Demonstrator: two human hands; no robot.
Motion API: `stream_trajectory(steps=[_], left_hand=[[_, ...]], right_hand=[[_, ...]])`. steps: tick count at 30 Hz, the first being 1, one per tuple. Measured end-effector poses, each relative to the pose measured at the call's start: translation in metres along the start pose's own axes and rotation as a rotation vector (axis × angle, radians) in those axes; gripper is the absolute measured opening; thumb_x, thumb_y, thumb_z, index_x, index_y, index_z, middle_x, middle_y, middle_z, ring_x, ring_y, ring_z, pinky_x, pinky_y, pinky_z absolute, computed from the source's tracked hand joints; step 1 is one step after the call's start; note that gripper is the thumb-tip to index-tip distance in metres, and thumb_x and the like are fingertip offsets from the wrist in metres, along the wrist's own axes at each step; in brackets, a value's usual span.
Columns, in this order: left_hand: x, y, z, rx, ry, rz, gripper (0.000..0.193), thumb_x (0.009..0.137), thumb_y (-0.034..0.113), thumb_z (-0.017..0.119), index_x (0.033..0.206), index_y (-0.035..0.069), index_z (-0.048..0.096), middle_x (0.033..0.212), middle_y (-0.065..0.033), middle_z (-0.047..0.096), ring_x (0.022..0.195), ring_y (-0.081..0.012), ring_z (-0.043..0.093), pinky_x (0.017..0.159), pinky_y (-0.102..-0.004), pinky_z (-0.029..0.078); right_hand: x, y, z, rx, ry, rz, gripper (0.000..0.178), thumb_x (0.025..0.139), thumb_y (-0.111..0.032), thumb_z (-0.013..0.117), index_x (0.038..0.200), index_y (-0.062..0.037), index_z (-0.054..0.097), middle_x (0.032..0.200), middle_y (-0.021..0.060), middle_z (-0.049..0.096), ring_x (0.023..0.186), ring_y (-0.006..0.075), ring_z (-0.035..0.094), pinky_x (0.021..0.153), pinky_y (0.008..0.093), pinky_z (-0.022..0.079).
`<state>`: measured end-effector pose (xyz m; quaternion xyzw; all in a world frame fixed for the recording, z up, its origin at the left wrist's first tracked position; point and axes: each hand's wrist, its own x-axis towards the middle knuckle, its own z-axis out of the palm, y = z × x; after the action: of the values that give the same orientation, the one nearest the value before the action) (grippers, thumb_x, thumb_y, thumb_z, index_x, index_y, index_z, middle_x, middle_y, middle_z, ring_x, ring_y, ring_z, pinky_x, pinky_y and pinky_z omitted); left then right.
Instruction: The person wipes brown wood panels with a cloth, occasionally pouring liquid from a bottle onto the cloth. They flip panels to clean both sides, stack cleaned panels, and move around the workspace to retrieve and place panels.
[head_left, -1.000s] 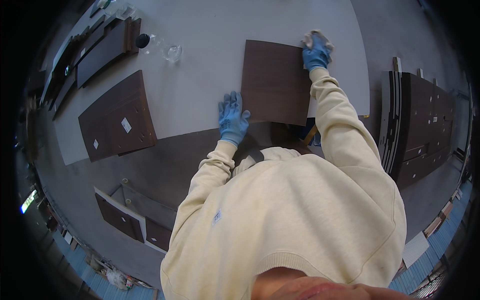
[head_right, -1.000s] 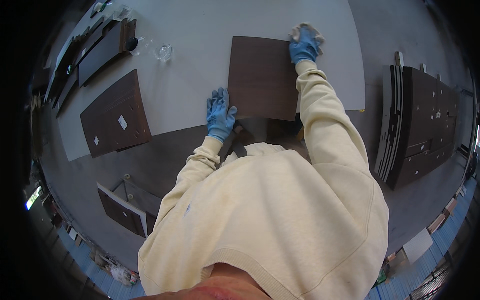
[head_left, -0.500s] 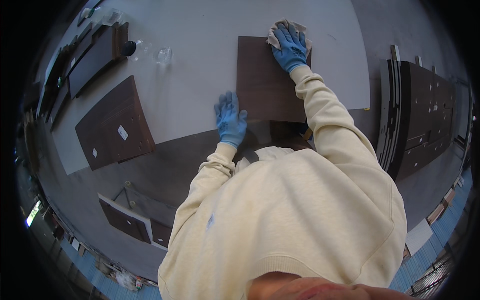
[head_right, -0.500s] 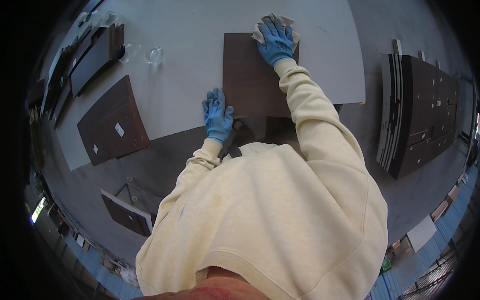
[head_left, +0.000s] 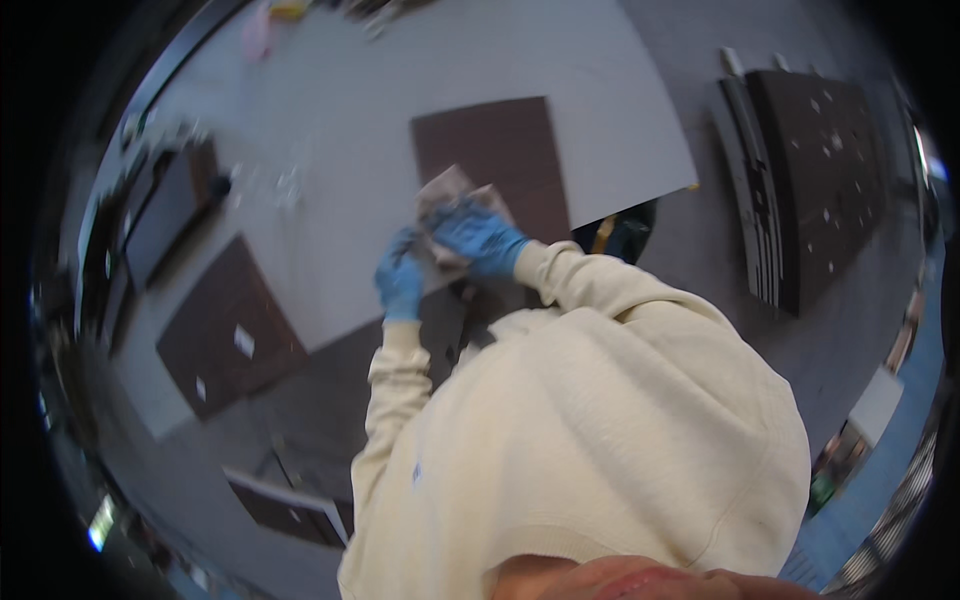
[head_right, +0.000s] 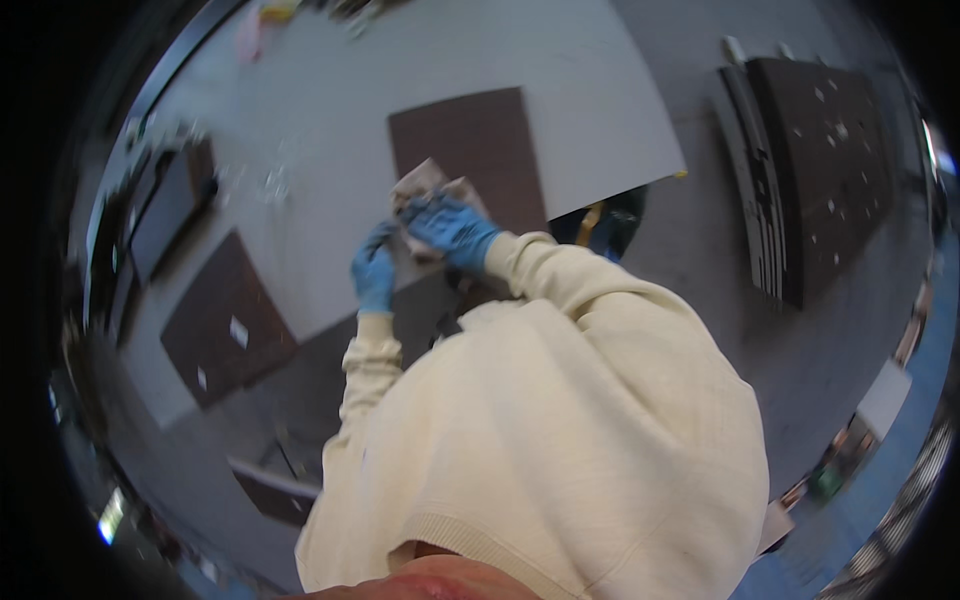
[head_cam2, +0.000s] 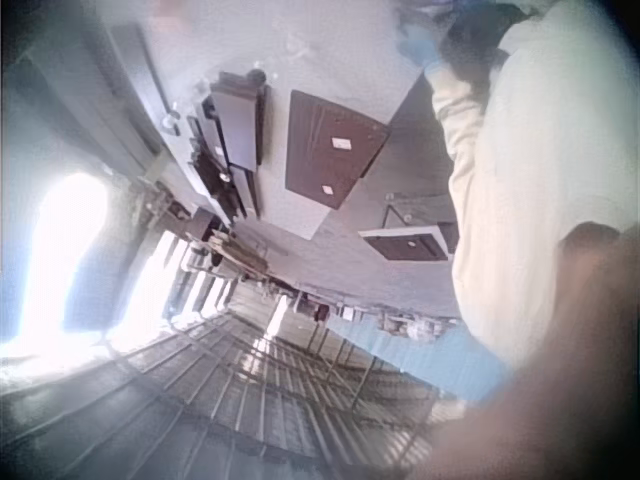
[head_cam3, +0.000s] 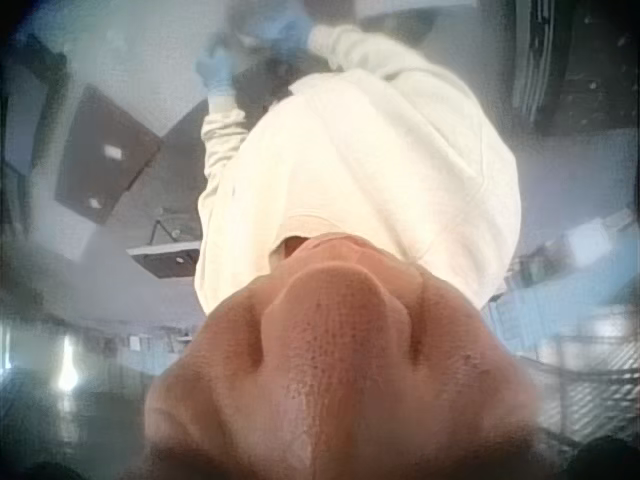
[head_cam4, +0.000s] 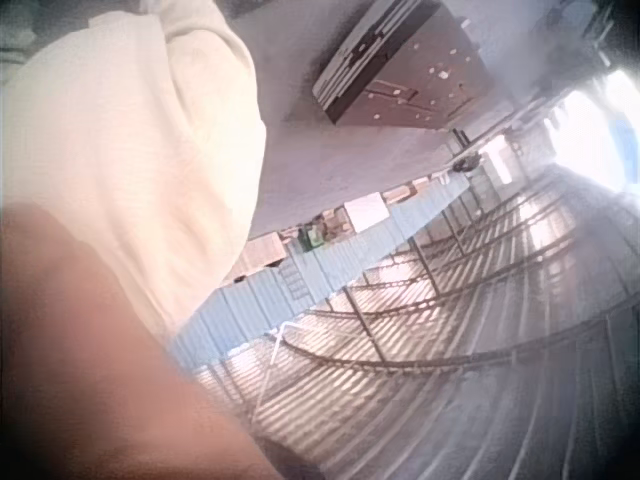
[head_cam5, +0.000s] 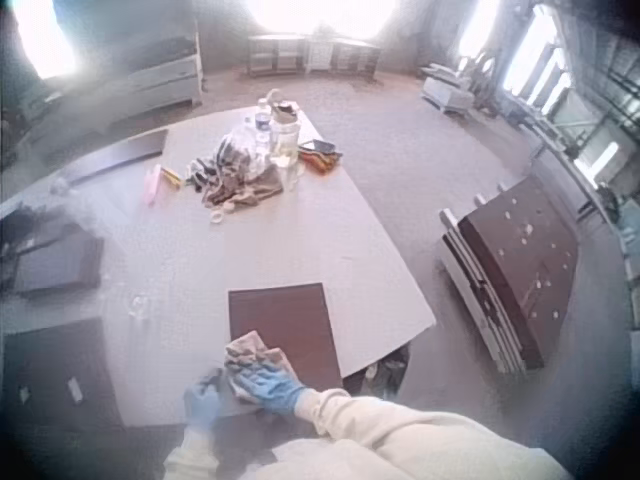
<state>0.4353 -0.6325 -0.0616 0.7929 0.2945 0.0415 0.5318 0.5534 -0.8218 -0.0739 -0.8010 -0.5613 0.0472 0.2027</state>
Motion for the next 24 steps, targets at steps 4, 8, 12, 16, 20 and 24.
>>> stream_trajectory(steps=[4, 8, 12, 16, 20, 24], left_hand=[[0.060, 0.039, 0.016, 0.383, 0.027, 0.581, 0.046, 0.096, 0.007, 0.052, 0.141, 0.002, 0.060, 0.152, -0.0210, 0.053, 0.144, -0.0395, 0.046, 0.120, -0.0451, 0.036], [0.101, 0.054, 0.069, 0.695, -0.310, 0.542, 0.056, 0.097, 0.017, 0.054, 0.151, 0.005, 0.049, 0.165, -0.0211, 0.034, 0.155, -0.0410, 0.026, 0.127, -0.0469, 0.021], [0.105, 0.047, 0.077, 0.900, -0.337, 0.535, 0.064, 0.097, 0.021, 0.055, 0.156, 0.004, 0.040, 0.168, -0.0226, 0.027, 0.156, -0.0419, 0.021, 0.129, -0.0470, 0.015], [0.100, 0.048, 0.068, 0.906, -0.346, 0.625, 0.068, 0.096, 0.020, 0.057, 0.158, 0.001, 0.036, 0.168, -0.0252, 0.024, 0.156, -0.0443, 0.020, 0.129, -0.0481, 0.015], [0.101, 0.051, 0.070, 0.886, -0.337, 0.682, 0.068, 0.095, 0.018, 0.059, 0.157, 0.001, 0.037, 0.167, -0.0266, 0.026, 0.155, -0.0461, 0.020, 0.129, -0.0504, 0.016], [0.104, 0.046, 0.072, 0.794, -0.313, 0.770, 0.064, 0.094, 0.017, 0.060, 0.153, -0.001, 0.042, 0.162, -0.0289, 0.033, 0.153, -0.0488, 0.024, 0.129, -0.0535, 0.016]], right_hand=[[-0.003, 0.008, 0.016, -0.067, 0.154, -0.079, 0.059, 0.093, -0.028, 0.060, 0.149, -0.0130, 0.052, 0.161, 0.0098, 0.042, 0.155, 0.0316, 0.030, 0.127, 0.0546, 0.017], [-0.020, -0.004, 0.009, 0.131, 0.178, -0.069, 0.065, 0.082, -0.026, 0.070, 0.144, -0.0152, 0.057, 0.153, 0.0103, 0.052, 0.151, 0.0323, 0.037, 0.127, 0.0568, 0.019], [-0.055, -0.003, -0.007, 0.062, 0.265, -0.256, 0.065, 0.078, -0.025, 0.073, 0.140, -0.0156, 0.060, 0.153, 0.0103, 0.054, 0.150, 0.0316, 0.039, 0.127, 0.0566, 0.020], [-0.120, 0.024, -0.026, -0.075, 0.316, -0.016, 0.063, 0.088, -0.031, 0.069, 0.146, -0.0119, 0.055, 0.160, 0.0107, 0.046, 0.154, 0.0292, 0.033, 0.128, 0.0534, 0.018], [-0.137, 0.053, -0.043, -0.079, 0.314, 0.308, 0.067, 0.093, -0.034, 0.065, 0.154, -0.0130, 0.048, 0.166, 0.0116, 0.036, 0.157, 0.0310, 0.027, 0.128, 0.0542, 0.013], [-0.054, 0.101, -0.054, -0.234, 0.310, 0.209, 0.070, 0.093, -0.035, 0.061, 0.156, -0.0097, 0.043, 0.162, 0.0195, 0.038, 0.153, 0.0356, 0.032, 0.124, 0.0613, 0.018]])
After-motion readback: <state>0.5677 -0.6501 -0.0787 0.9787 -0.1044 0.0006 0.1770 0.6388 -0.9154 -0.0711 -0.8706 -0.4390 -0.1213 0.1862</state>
